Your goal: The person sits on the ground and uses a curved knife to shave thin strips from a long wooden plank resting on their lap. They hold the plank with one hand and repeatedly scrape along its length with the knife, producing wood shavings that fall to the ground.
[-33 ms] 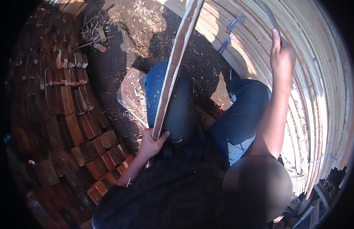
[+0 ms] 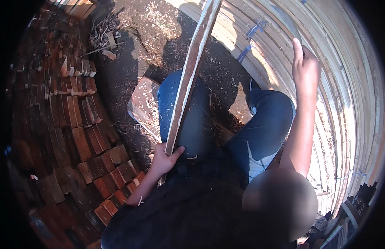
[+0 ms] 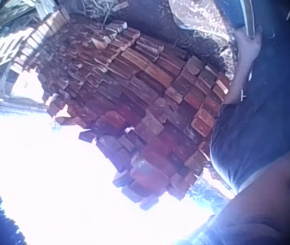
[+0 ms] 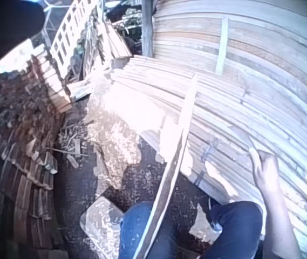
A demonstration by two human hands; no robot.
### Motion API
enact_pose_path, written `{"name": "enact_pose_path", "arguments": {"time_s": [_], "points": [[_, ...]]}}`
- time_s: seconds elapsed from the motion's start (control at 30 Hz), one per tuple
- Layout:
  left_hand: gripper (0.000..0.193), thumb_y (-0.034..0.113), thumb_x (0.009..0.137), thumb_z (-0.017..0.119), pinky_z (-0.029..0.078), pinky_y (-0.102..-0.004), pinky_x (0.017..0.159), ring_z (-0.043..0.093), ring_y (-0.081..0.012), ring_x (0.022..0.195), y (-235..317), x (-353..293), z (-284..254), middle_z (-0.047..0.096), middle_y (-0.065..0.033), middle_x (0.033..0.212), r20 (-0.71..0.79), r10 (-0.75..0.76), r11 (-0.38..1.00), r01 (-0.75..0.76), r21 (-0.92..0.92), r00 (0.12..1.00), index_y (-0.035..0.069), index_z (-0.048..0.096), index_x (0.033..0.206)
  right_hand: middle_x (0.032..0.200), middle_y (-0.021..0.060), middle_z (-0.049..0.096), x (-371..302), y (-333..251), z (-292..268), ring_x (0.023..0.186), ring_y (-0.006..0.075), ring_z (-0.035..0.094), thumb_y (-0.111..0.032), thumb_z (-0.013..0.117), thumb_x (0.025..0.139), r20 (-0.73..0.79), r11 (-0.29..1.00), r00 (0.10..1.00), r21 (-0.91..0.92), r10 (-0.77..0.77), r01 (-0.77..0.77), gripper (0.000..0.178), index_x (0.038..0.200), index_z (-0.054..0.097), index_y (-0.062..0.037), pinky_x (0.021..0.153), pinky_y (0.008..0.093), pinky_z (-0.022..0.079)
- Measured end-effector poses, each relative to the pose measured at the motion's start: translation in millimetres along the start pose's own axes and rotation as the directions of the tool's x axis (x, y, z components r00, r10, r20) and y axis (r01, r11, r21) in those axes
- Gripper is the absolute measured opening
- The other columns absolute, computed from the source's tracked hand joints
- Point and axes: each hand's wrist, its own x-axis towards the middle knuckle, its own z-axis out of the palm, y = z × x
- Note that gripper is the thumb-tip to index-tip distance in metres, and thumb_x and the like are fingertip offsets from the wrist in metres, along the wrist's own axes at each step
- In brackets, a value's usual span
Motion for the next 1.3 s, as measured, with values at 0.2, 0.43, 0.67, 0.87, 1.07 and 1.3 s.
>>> {"name": "enact_pose_path", "arguments": {"time_s": [0.2, 0.43, 0.67, 0.87, 1.07, 1.3], "points": [[0.035, 0.017, 0.085, 0.071, 0.034, -0.029, 0.045, 0.041, -0.0043, 0.05, 3.0, -2.0, 2.7, 0.046, 0.0021, 0.05, 0.047, 0.012, 1.0, -0.012, 0.008, 0.999, 0.001, 0.053, 0.06, 0.054, 0.0123, 0.053, -104.3, -54.9, 1.0, 0.047, 0.0317, 0.055, -0.041, 0.071, 0.084, 0.264, 0.912, 0.874, 0.162, -0.409, 0.378, 0.042, 0.068, 0.057, -0.0043, 0.047, 0.0371, 0.045], [0.024, 0.015, 0.086, 0.07, 0.039, -0.0274, 0.049, 0.05, -0.0056, 0.054, -6.3, -0.9, 8.9, 0.056, -0.0004, 0.057, 0.004, 0.019, 1.0, -0.019, 0.002, 1.0, -0.001, 0.061, 0.07, 0.054, 0.007, 0.055, -115.7, -76.2, 20.0, 0.047, 0.024, 0.059, -0.05, 0.069, 0.081, 0.211, 0.846, 0.82, 0.179, -0.532, 0.503, 0.047, 0.065, 0.056, -0.0073, 0.044, 0.0338, 0.046], [0.034, 0.018, 0.085, 0.071, 0.036, -0.0297, 0.046, 0.044, -0.0067, 0.049, -4.2, -1.9, 10.3, 0.049, -0.0019, 0.05, -0.056, 0.042, 0.999, -0.042, 0.005, 0.998, 0.0, 0.054, 0.062, 0.052, 0.0097, 0.056, -55.1, -63.3, 31.2, 0.049, 0.0281, 0.061, -0.06, 0.06, 0.085, 0.095, 0.904, 0.904, -0.066, -0.416, 0.423, 0.057, 0.066, 0.06, -0.0061, 0.049, 0.0399, 0.049], [0.033, 0.019, 0.085, 0.072, 0.035, -0.0297, 0.045, 0.043, -0.0057, 0.049, -2.0, -5.0, 9.6, 0.05, -0.0024, 0.05, -0.039, 0.05, 0.999, -0.05, 0.012, 0.998, 0.0, 0.056, 0.063, 0.052, 0.0137, 0.053, 32.2, 8.1, -12.7, 0.049, 0.0237, 0.052, -0.054, 0.054, 0.093, -0.048, 0.995, 0.994, -0.023, 0.093, -0.095, 0.059, 0.078, 0.068, 0.0021, 0.054, 0.0364, 0.042], [0.035, 0.018, 0.084, 0.073, 0.034, -0.0297, 0.044, 0.042, -0.0054, 0.049, -5.4, -4.3, 5.3, 0.047, -0.001, 0.049, 0.004, 0.012, 1.0, -0.012, 0.015, 1.0, 0.001, 0.054, 0.06, 0.053, 0.0102, 0.053, -81.4, -61.9, -4.0, 0.044, 0.0266, 0.053, -0.046, 0.07, 0.083, 0.218, 0.933, 0.914, 0.193, -0.343, 0.304, 0.047, 0.067, 0.06, -0.0034, 0.045, 0.0348, 0.042], [0.035, 0.019, 0.084, 0.073, 0.035, -0.0296, 0.045, 0.043, -0.006, 0.049, -7.9, -3.2, 10.2, 0.048, -0.0018, 0.05, -0.057, 0.054, 0.998, -0.055, -0.016, 0.997, 0.001, 0.053, 0.062, 0.052, 0.0063, 0.055, -88.6, -77.2, 17.7, 0.046, 0.0258, 0.058, -0.052, 0.068, 0.081, 0.243, 0.821, 0.784, 0.185, -0.571, 0.541, 0.051, 0.062, 0.053, -0.0074, 0.045, 0.0351, 0.047]]}}
